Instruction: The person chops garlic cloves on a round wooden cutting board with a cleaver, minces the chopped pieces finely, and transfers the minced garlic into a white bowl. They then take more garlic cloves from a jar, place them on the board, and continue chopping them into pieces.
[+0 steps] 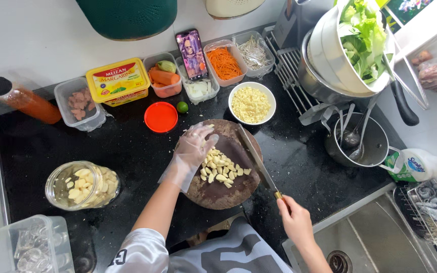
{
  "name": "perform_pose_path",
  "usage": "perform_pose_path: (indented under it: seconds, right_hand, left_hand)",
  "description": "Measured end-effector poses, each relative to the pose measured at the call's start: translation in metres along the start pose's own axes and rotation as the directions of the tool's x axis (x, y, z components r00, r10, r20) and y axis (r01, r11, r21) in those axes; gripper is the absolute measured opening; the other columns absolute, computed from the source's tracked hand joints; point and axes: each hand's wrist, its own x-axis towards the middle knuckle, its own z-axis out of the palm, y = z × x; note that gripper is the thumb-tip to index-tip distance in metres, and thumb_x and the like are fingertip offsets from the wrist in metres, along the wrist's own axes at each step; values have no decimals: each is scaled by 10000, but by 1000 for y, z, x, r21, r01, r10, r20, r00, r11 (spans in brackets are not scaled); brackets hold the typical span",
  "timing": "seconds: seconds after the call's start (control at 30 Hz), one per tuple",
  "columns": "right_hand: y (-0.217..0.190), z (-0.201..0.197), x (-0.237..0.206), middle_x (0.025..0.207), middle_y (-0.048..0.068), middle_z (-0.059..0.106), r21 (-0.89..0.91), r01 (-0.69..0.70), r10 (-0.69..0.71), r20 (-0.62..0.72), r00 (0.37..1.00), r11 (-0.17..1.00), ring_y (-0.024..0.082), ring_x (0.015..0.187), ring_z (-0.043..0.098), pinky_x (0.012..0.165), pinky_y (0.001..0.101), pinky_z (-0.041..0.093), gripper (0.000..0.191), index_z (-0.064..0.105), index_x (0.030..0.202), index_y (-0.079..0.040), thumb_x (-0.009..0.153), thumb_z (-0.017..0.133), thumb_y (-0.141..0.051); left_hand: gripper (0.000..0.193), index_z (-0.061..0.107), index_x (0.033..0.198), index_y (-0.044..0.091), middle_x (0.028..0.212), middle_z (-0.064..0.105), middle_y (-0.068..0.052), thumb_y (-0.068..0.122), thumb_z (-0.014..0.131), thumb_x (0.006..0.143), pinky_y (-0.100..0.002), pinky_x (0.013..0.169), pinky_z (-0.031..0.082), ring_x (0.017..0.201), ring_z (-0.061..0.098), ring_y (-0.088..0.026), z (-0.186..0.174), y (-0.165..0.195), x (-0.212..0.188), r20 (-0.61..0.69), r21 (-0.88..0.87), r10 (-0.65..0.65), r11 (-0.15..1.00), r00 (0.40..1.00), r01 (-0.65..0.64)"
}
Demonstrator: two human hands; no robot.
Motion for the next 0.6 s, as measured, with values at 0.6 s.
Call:
perform_pose_path:
  seconds: [0.6]
  right_hand:
    - [-47, 58, -7, 769, 151, 736, 109, 50, -57, 64, 996, 993, 272, 689, 740, 657, 375, 549, 294, 709, 1154, -96, 965, 619, -302]
  left_hand:
    - [847, 443, 1531, 50, 1590, 433, -236, 690, 433, 978, -390, 1279, 278, 1514, 405, -342, 53, 11, -39, 8, -410, -188, 895, 982, 175]
